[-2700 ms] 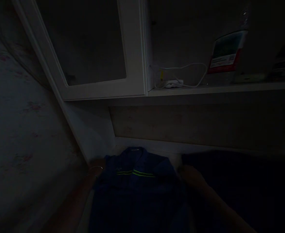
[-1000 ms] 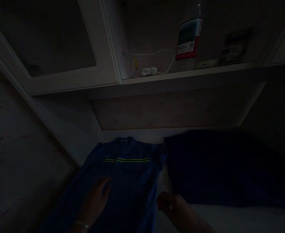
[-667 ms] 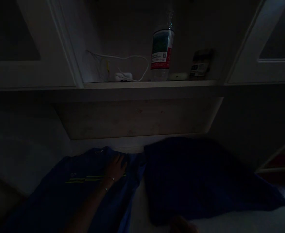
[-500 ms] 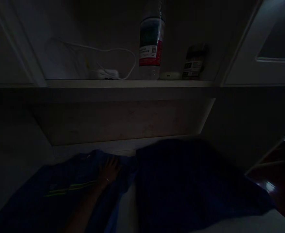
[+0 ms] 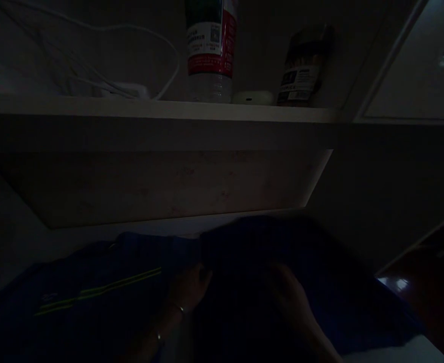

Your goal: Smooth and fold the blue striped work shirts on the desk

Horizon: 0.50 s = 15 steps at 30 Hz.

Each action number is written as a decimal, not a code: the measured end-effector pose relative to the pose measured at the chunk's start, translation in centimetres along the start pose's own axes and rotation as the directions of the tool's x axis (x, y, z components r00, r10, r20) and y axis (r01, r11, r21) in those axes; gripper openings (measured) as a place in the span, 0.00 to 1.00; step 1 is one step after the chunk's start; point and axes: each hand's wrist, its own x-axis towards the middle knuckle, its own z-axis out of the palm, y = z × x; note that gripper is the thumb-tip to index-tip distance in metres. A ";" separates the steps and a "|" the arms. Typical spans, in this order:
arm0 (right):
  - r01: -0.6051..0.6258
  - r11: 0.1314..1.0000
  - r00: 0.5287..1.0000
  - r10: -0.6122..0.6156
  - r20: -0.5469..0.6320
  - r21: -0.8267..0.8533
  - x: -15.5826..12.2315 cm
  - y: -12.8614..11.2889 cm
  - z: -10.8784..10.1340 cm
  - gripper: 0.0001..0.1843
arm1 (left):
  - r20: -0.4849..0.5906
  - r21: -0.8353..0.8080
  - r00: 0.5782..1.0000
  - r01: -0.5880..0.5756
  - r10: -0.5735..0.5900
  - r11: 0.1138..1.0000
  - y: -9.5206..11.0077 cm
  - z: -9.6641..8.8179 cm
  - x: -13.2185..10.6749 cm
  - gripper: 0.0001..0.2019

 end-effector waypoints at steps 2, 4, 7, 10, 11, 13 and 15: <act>0.038 0.965 0.997 -0.055 -0.056 -0.260 4.3 -0.2 -0.4 0.31 | 0.067 0.052 0.998 0.019 -0.022 0.999 2.2 1.4 -1.0 0.24; 0.047 0.891 0.997 -0.017 0.071 -0.451 7.9 0.0 -0.5 0.34 | 0.038 0.140 0.997 0.058 -0.064 0.988 3.2 2.3 -1.4 0.23; 0.080 0.835 0.981 0.032 0.193 -0.544 9.9 0.1 -0.7 0.23 | 0.024 0.173 0.995 0.087 -0.093 0.981 3.4 2.6 -1.4 0.18; 0.094 0.847 0.985 -0.003 0.172 -0.523 7.7 -0.5 -2.1 0.18 | -0.018 0.086 0.999 0.031 -0.030 0.996 2.9 2.6 -1.9 0.16; 0.095 0.870 0.985 -0.012 0.173 -0.483 6.2 -0.6 -2.8 0.17 | -0.056 0.035 0.998 0.015 -0.013 0.999 2.7 2.7 -2.1 0.17; 0.081 0.949 0.970 -0.004 0.245 -0.306 2.2 -0.6 -4.7 0.17 | -0.128 -0.080 0.992 0.005 -0.016 0.997 2.1 3.0 -2.4 0.22; 0.026 0.998 0.922 0.001 0.387 -0.063 -2.8 0.1 -6.6 0.18 | -0.139 -0.174 0.990 0.002 -0.027 0.985 1.7 3.2 -2.5 0.28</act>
